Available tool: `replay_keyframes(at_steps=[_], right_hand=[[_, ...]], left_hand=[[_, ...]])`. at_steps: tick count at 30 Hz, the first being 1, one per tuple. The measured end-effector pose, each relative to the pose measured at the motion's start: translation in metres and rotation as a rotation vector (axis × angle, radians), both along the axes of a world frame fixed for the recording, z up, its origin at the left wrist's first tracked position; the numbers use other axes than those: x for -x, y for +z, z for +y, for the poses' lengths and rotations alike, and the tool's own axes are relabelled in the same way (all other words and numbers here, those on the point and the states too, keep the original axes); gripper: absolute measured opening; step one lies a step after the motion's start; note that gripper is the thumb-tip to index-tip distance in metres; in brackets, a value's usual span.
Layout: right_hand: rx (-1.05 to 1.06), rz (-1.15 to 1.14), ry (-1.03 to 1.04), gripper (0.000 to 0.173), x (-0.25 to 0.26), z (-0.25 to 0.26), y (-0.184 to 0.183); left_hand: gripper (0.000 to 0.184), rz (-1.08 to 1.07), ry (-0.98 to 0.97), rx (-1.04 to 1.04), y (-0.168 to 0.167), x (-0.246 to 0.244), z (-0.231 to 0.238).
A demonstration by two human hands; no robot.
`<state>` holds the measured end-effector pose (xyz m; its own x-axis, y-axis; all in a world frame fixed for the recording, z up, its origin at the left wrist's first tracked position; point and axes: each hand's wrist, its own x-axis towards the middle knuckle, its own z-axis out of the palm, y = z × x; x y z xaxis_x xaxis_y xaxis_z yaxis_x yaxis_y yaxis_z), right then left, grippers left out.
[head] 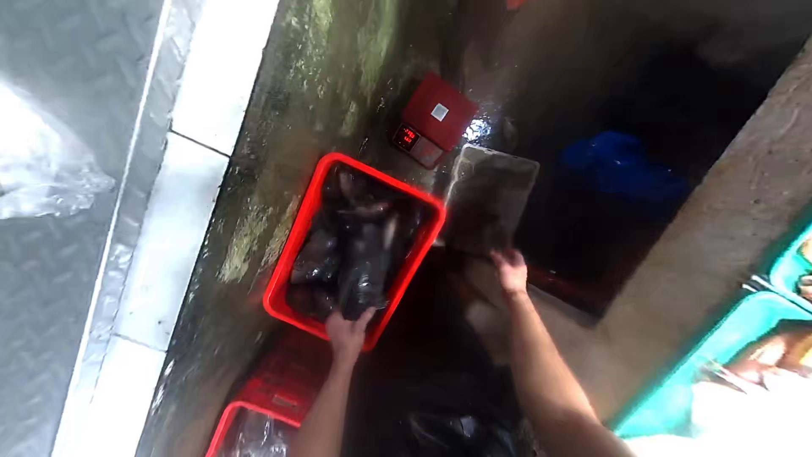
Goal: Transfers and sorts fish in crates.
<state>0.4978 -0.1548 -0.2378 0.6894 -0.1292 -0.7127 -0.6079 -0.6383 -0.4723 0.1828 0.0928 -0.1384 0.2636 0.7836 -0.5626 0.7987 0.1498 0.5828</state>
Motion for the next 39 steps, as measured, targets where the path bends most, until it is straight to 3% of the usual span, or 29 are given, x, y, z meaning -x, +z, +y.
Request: replay_keyframes(at_steps=[4,7,10,13,16,19,24,27,30,33,39], right_hand=[[0.046,0.102,-0.079,0.043,0.069,-0.020,0.016],[0.251,0.053,0.160,0.044,0.114,-0.013,0.044],[0.283,-0.235,0.452,0.039,0.153,0.008,0.082],[-0.001,-0.524,0.747,0.037,0.182,0.073,0.087],[0.036,-0.307,1.004,0.055,0.208,0.162,0.051],[0.194,-0.199,1.150,0.073,0.223,0.215,-0.014],[0.307,-0.335,1.181,0.072,0.239,0.231,-0.046],[0.322,-0.363,1.194,0.058,0.243,0.229,-0.056],[0.337,-0.282,1.079,0.050,0.239,0.235,-0.059],[0.312,-0.162,0.985,0.057,0.229,0.245,-0.052],[0.212,0.007,1.014,0.067,0.200,0.252,-0.032]], left_hand=[[0.062,-0.403,-0.072,0.103,0.002,-0.092,-0.059],[0.081,-0.356,-0.257,0.271,-0.016,-0.123,-0.072],[0.085,-0.248,-0.078,0.094,-0.021,-0.051,-0.070],[0.095,0.129,0.140,0.026,-0.051,0.049,-0.042],[0.086,0.253,0.022,0.163,-0.094,0.091,-0.039],[0.082,0.230,-0.120,0.046,-0.115,0.094,-0.056],[0.065,0.070,-0.209,-0.096,-0.121,0.106,-0.075],[0.062,-0.008,-0.192,-0.072,-0.128,0.109,-0.076],[0.067,-0.023,-0.197,0.005,-0.135,0.109,-0.070],[0.069,-0.027,-0.251,0.106,-0.134,0.110,-0.061],[0.067,-0.057,-0.510,0.374,-0.126,0.112,-0.030]])
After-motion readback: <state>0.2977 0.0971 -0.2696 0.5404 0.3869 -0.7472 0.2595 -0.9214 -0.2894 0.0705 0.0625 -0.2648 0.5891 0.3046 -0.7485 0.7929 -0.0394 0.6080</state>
